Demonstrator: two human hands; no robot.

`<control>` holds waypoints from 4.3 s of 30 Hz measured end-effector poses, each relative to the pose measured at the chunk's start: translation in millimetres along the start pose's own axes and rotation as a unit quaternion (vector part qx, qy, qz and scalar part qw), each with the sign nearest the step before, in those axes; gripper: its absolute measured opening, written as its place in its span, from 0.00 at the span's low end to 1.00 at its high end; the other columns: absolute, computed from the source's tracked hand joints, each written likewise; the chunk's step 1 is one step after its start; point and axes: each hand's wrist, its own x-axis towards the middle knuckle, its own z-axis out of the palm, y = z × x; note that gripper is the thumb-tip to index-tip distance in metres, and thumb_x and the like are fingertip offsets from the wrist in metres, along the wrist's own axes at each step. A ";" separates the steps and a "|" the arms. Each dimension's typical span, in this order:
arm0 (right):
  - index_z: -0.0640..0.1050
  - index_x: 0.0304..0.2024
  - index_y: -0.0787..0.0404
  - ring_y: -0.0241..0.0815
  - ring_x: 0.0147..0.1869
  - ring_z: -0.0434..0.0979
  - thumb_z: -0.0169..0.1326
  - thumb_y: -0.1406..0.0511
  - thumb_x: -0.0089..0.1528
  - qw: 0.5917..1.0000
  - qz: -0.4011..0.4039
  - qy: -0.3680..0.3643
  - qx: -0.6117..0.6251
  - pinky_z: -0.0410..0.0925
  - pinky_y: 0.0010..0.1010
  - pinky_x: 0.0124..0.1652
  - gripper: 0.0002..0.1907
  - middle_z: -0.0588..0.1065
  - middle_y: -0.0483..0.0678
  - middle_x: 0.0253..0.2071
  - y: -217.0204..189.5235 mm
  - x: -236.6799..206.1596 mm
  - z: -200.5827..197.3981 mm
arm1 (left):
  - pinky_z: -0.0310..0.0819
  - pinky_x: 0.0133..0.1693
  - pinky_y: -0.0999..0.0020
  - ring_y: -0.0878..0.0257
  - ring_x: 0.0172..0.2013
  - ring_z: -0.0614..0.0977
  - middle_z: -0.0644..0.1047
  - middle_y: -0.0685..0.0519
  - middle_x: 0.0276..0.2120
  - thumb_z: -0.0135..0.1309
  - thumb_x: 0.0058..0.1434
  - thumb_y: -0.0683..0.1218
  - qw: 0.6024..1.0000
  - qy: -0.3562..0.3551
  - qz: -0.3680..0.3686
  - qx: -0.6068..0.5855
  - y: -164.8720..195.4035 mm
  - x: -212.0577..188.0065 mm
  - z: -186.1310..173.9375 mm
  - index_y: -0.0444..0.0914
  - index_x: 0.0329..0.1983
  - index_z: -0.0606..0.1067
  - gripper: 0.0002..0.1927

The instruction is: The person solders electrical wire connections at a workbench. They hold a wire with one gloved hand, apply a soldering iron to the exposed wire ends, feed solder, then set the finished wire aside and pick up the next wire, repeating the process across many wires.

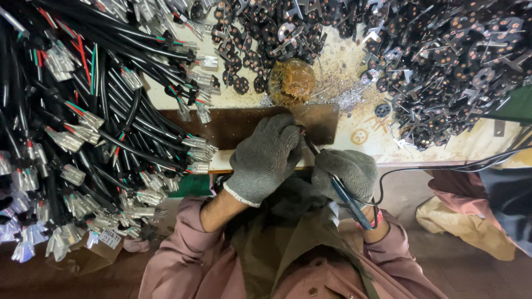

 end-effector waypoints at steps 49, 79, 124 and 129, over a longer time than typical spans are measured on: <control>0.77 0.44 0.62 0.54 0.39 0.83 0.67 0.67 0.55 1.000 0.001 0.011 -0.024 0.74 0.38 0.39 0.16 0.80 0.53 0.38 4.8 0.0 2.1 | 0.77 0.41 0.53 0.48 0.49 0.78 0.74 0.47 0.49 0.60 0.57 0.46 0.999 -0.040 0.002 -0.005 -8.9 -1.6 0.8 0.40 0.44 0.73 0.13; 0.75 0.48 0.65 0.44 0.42 0.78 0.64 0.69 0.67 0.951 0.152 0.222 -0.152 0.71 0.33 0.43 0.11 0.76 0.54 0.44 -2.0 14.2 -4.2 | 0.76 0.38 0.56 0.51 0.42 0.80 0.75 0.50 0.41 0.59 0.59 0.44 0.998 0.047 -0.029 0.034 -10.0 -9.2 -20.6 0.41 0.38 0.73 0.07; 0.74 0.47 0.63 0.47 0.43 0.78 0.70 0.69 0.57 0.964 0.232 0.057 -0.117 0.72 0.35 0.42 0.20 0.76 0.54 0.44 -0.2 2.9 32.4 | 0.75 0.42 0.53 0.48 0.44 0.78 0.75 0.48 0.42 0.58 0.58 0.44 0.999 -0.026 -0.002 0.033 5.5 -1.8 -9.6 0.41 0.43 0.74 0.10; 0.65 0.49 0.58 0.30 0.33 0.71 0.62 0.71 0.60 0.886 0.222 0.329 0.240 0.67 0.25 0.35 0.21 0.80 0.54 0.60 1.0 6.0 35.8 | 0.73 0.46 0.52 0.49 0.45 0.78 0.76 0.46 0.43 0.58 0.60 0.46 0.978 0.111 -0.001 0.177 2.5 -55.1 -23.6 0.37 0.49 0.74 0.15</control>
